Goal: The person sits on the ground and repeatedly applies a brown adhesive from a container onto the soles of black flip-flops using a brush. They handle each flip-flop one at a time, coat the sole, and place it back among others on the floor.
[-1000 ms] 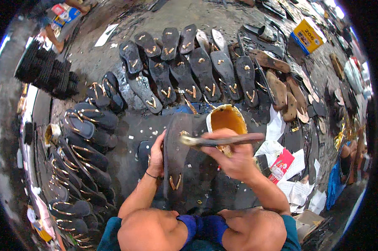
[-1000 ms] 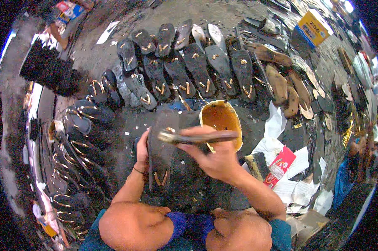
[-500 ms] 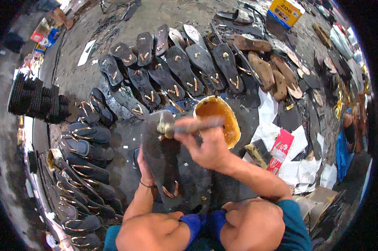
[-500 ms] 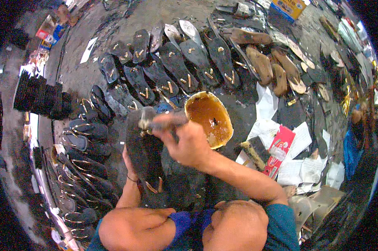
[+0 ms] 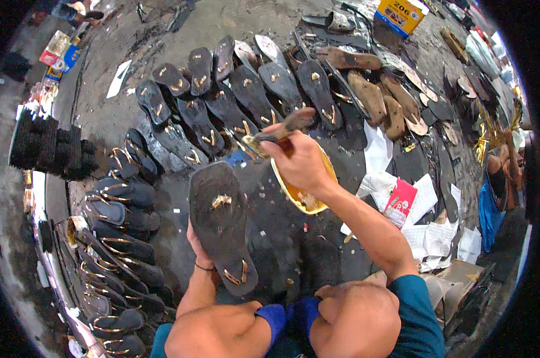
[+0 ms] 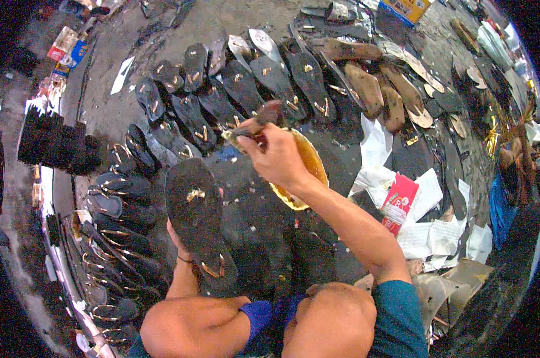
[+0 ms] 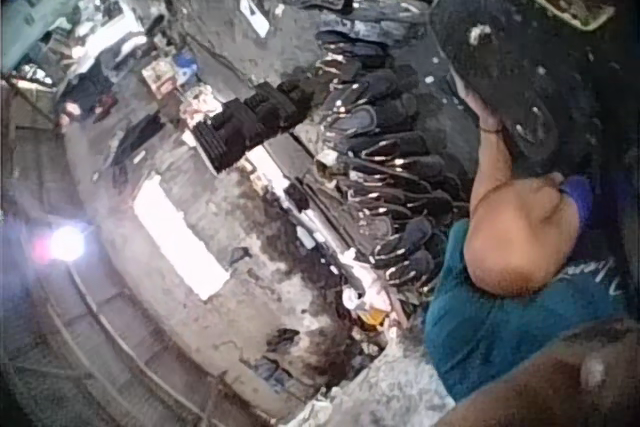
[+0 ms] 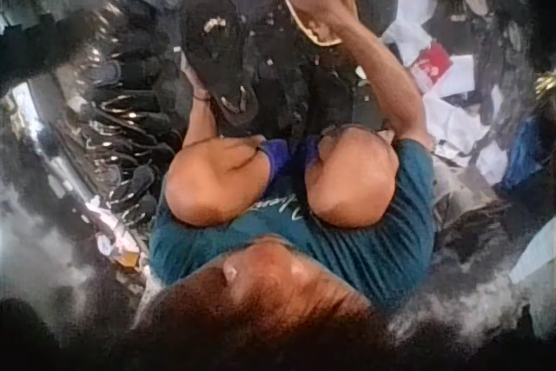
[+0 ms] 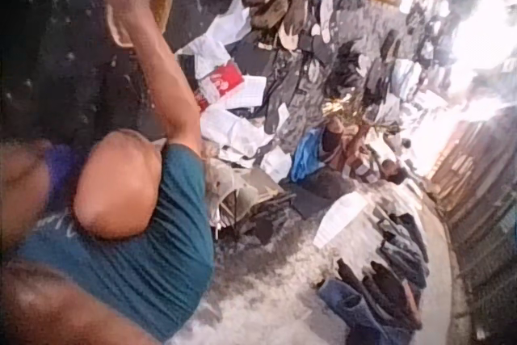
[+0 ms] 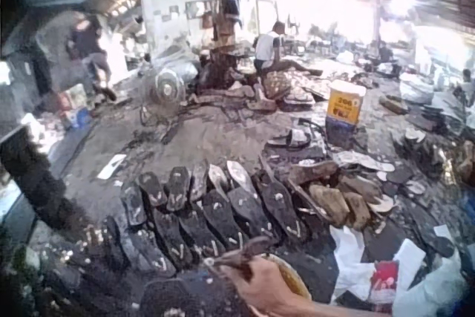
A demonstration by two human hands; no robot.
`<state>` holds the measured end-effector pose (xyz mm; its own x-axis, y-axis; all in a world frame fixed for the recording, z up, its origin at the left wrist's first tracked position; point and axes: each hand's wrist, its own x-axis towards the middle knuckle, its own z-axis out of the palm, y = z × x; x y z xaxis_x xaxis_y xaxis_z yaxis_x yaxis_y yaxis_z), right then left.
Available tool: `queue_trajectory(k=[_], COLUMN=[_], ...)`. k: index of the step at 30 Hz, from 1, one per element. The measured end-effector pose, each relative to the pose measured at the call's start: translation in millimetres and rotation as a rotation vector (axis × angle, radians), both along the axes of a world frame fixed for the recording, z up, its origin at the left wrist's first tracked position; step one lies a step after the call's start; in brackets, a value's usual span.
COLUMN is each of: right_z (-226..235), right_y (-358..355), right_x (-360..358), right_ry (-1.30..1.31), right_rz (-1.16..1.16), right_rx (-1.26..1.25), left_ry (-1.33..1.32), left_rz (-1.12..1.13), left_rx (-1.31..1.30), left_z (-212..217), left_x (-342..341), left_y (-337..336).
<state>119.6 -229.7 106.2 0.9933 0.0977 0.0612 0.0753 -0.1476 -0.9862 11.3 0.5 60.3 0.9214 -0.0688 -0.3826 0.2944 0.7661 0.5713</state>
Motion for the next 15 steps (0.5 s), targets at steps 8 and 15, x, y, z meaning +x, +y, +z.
queue_trajectory(k=[8,15], right_z=[-11.6,-90.1], right_y=[21.1,-69.4], right_x=[-115.4,-48.5], right_ry=[0.050,-0.142], right_rz=[0.634,-0.077], right_rx=[0.054,-0.814], left_ry=[0.230,0.542], left_rz=[0.301,0.118], left_rx=[0.215,0.258], left_z=[-31.2,-64.3], left_x=[2.4,-108.6], left_y=[59.3,101.4])
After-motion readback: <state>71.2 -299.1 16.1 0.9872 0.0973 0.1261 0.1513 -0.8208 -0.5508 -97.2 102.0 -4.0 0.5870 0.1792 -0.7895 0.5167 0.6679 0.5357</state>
